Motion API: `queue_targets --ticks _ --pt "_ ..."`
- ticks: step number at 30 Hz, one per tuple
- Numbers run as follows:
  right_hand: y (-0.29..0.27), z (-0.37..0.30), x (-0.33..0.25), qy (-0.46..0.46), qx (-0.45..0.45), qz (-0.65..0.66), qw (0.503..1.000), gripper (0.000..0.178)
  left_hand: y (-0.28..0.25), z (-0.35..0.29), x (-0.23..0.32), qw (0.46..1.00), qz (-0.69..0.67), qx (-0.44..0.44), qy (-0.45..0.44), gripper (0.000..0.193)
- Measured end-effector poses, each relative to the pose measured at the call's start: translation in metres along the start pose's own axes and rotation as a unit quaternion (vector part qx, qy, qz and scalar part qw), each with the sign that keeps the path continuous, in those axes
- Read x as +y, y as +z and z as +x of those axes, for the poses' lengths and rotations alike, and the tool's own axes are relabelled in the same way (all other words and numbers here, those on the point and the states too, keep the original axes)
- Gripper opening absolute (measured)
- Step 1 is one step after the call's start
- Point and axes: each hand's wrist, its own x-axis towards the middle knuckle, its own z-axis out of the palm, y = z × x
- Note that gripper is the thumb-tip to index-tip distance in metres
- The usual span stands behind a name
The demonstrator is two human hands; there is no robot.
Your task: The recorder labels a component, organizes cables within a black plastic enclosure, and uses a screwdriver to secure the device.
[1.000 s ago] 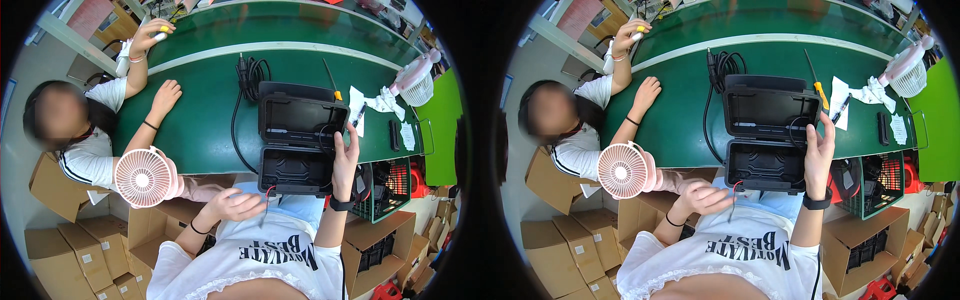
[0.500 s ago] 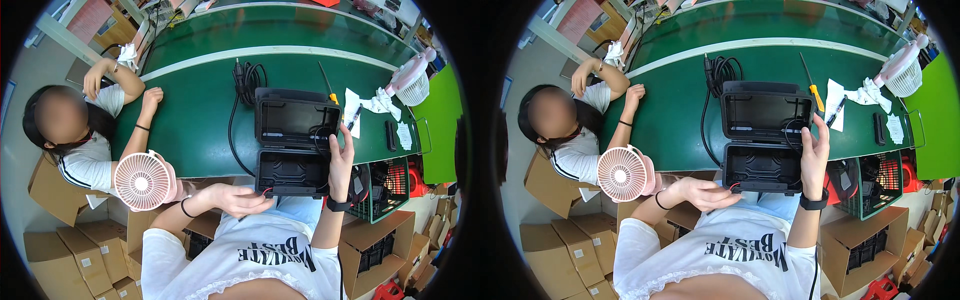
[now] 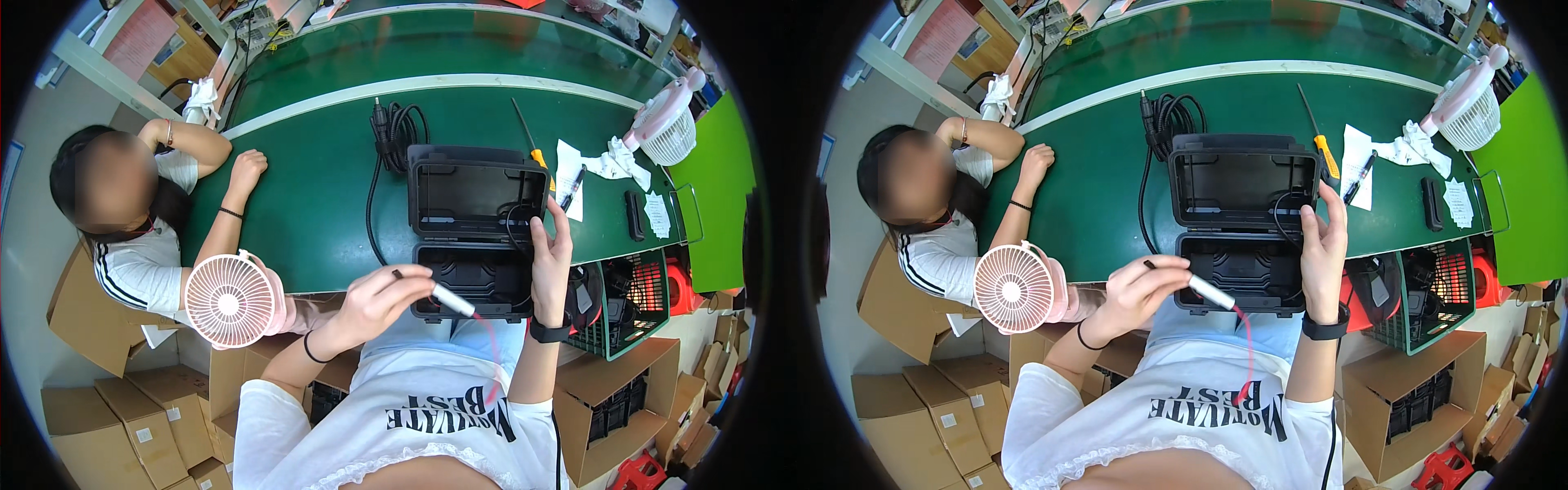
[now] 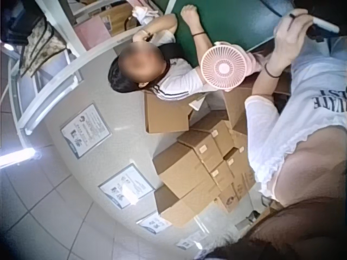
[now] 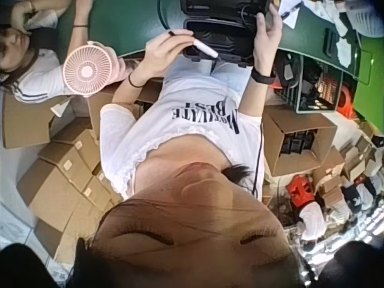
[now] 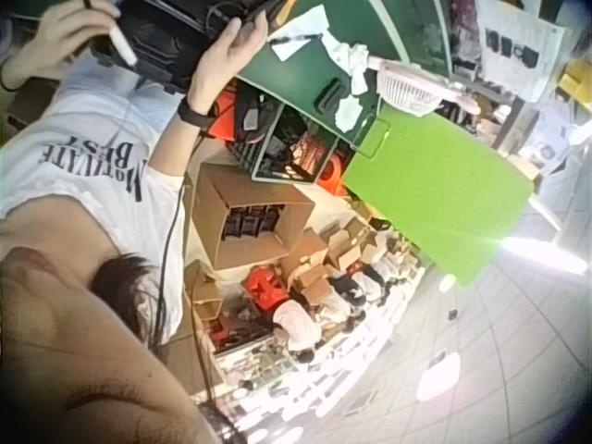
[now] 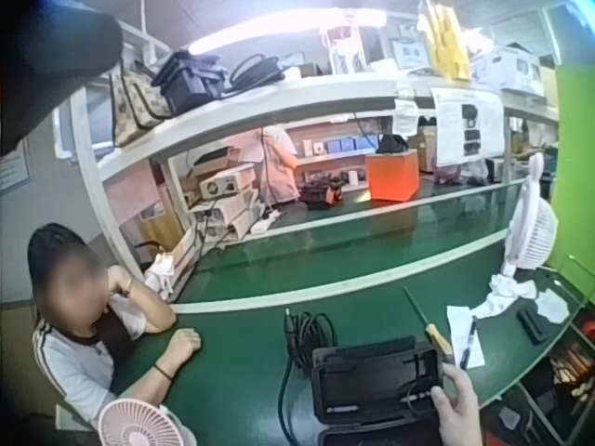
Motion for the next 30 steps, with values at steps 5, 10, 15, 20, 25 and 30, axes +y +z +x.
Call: queue_targets --ticks 5,10,15,20,25,30 --pt "-0.004 0.003 0.009 -0.007 -0.009 0.000 1.000 0.041 0.009 0.021 0.020 0.985 0.168 -0.023 -0.001 0.037" --pt "-0.002 -0.002 -0.003 0.028 0.009 -0.024 0.999 0.042 0.009 0.018 0.035 0.973 0.215 -0.088 0.012 0.039" --pt "-0.002 -0.004 -0.005 0.042 -0.007 0.065 0.997 0.055 0.010 0.018 0.034 0.944 0.237 -0.231 -0.001 0.037" --pt "0.001 -0.004 -0.009 0.044 -0.012 0.076 0.996 0.066 0.012 0.029 0.041 0.945 0.213 -0.248 0.022 0.049" --pt "0.002 -0.005 -0.011 0.044 -0.013 0.063 0.997 0.067 0.025 0.027 0.043 0.974 0.039 -0.223 -0.022 0.066" --pt "-0.001 -0.003 -0.007 0.047 -0.022 0.068 0.996 0.067 0.052 0.020 0.047 0.972 0.034 -0.230 -0.043 0.070"
